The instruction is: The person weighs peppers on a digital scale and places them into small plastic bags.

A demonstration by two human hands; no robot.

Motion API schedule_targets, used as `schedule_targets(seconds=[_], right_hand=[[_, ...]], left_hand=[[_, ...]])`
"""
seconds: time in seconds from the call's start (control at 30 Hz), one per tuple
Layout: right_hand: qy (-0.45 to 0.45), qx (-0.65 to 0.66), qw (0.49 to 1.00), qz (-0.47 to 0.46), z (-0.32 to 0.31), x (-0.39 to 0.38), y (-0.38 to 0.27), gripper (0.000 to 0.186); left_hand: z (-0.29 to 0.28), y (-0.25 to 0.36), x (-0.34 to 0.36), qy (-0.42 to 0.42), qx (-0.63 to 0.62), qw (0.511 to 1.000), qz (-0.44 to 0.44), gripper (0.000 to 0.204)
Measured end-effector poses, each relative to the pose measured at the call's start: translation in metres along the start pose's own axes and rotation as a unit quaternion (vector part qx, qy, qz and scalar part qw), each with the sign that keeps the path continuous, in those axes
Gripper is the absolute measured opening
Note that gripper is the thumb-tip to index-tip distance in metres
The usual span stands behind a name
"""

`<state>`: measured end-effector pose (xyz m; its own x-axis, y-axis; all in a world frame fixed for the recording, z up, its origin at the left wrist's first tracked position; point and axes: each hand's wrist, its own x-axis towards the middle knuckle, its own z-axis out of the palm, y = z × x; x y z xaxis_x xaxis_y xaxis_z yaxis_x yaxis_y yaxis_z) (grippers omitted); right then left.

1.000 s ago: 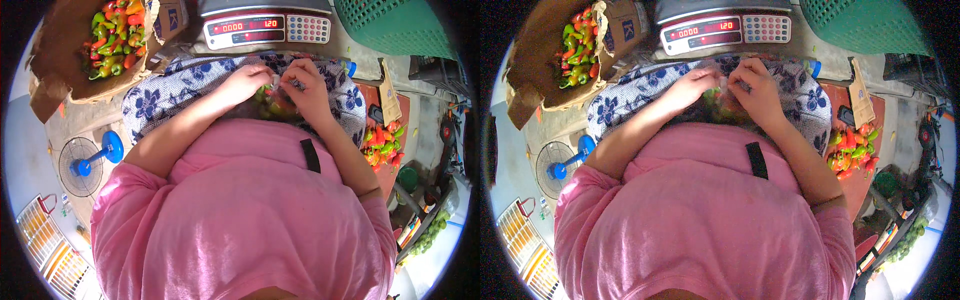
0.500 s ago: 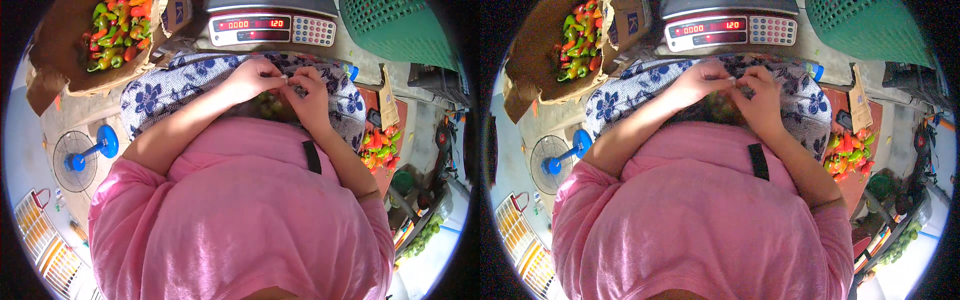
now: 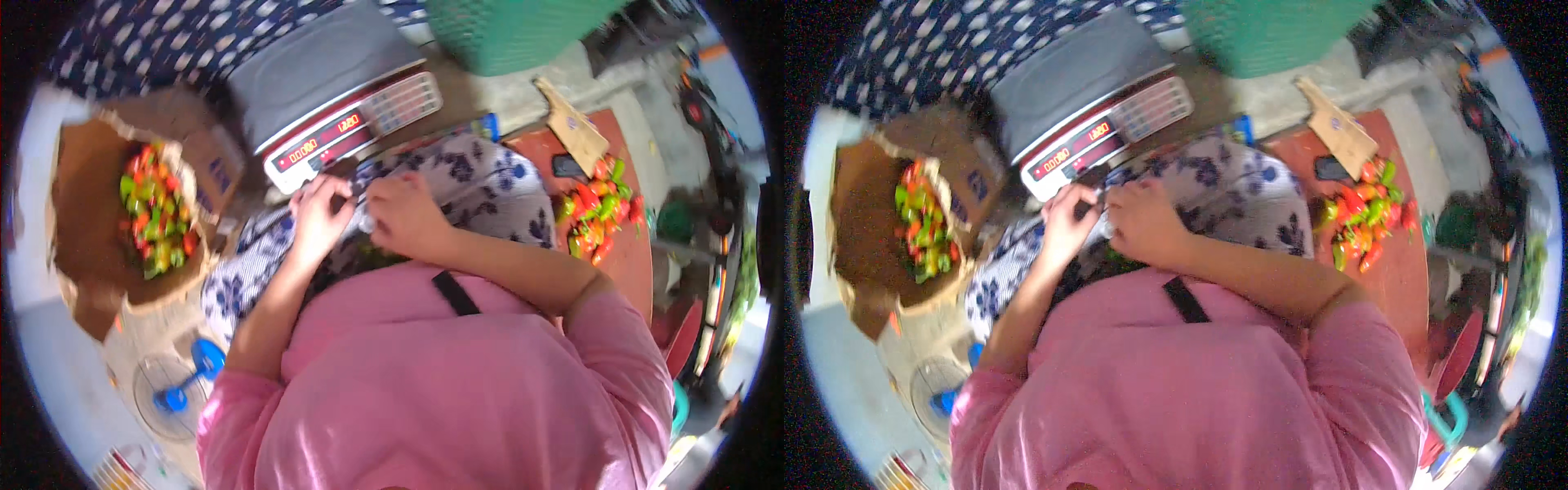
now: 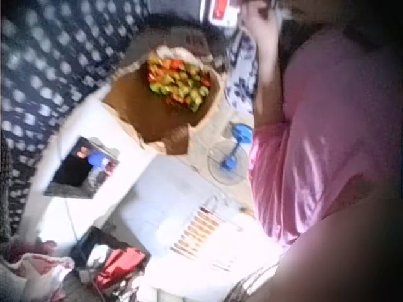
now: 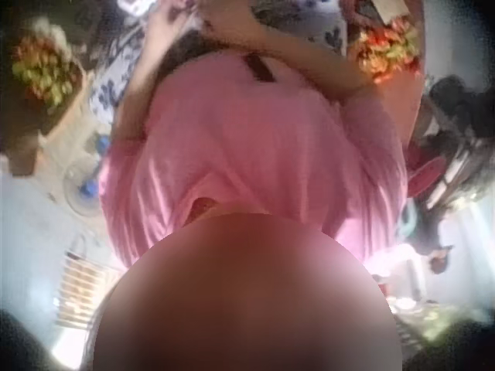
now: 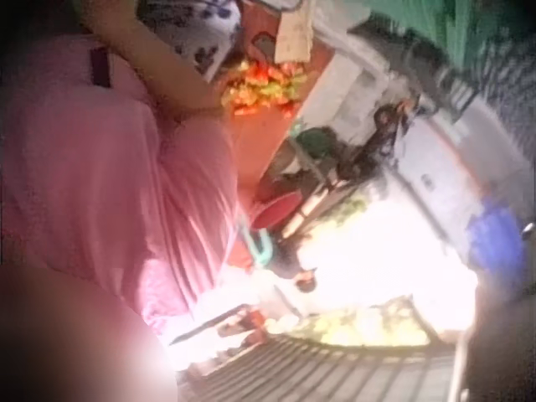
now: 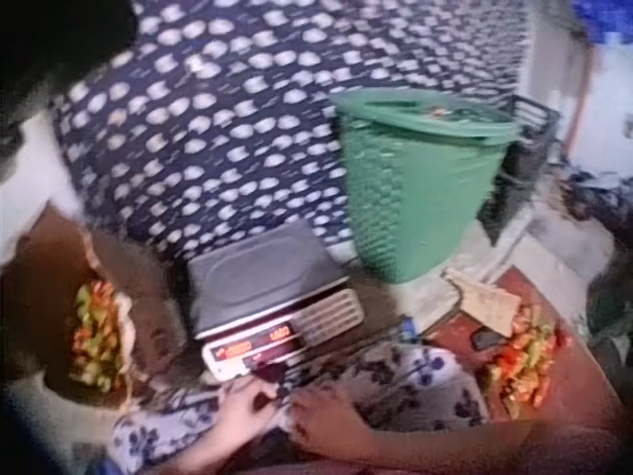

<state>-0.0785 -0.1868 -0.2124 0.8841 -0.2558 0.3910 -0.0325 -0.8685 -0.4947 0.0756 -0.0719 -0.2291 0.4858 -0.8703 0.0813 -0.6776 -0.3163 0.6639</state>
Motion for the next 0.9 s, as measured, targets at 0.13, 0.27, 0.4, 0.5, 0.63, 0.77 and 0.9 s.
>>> schedule_targets(seconds=[0.13, 0.27, 0.4, 0.5, 0.63, 0.77, 0.9], right_hand=[[0.026, 0.000, 0.999, 0.044, 0.005, -0.004, 0.009, 0.016], [0.012, -0.022, 0.998, 0.060, 0.002, -0.007, 0.012, 0.022], [0.024, -0.019, 0.999, 0.043, 0.000, -0.011, 0.011, 0.024], [0.012, -0.031, 0.999, 0.042, 0.001, -0.010, 0.008, 0.025], [0.039, -0.019, 0.998, 0.039, 0.003, -0.011, 0.008, 0.015], [-0.002, -0.028, 0.999, 0.043, 0.003, -0.008, 0.007, 0.019], [-0.007, -0.023, 1.000, 0.019, 0.001, -0.008, 0.006, 0.019]], left_hand=[[0.000, 0.026, -0.002, -0.049, -0.041, 0.995, 0.078, 0.012], [-0.013, 0.046, -0.002, -0.048, 0.088, 0.989, 0.111, 0.011], [-0.016, 0.059, -0.003, -0.081, 0.136, 0.982, 0.108, 0.008], [-0.017, 0.061, -0.004, -0.078, 0.168, 0.974, 0.127, 0.007], [-0.019, 0.070, -0.004, -0.081, 0.214, 0.967, 0.115, 0.006], [-0.015, 0.057, -0.003, -0.085, 0.218, 0.965, 0.117, 0.004], [-0.023, 0.047, -0.005, -0.164, 0.151, 0.970, 0.095, 0.009]])
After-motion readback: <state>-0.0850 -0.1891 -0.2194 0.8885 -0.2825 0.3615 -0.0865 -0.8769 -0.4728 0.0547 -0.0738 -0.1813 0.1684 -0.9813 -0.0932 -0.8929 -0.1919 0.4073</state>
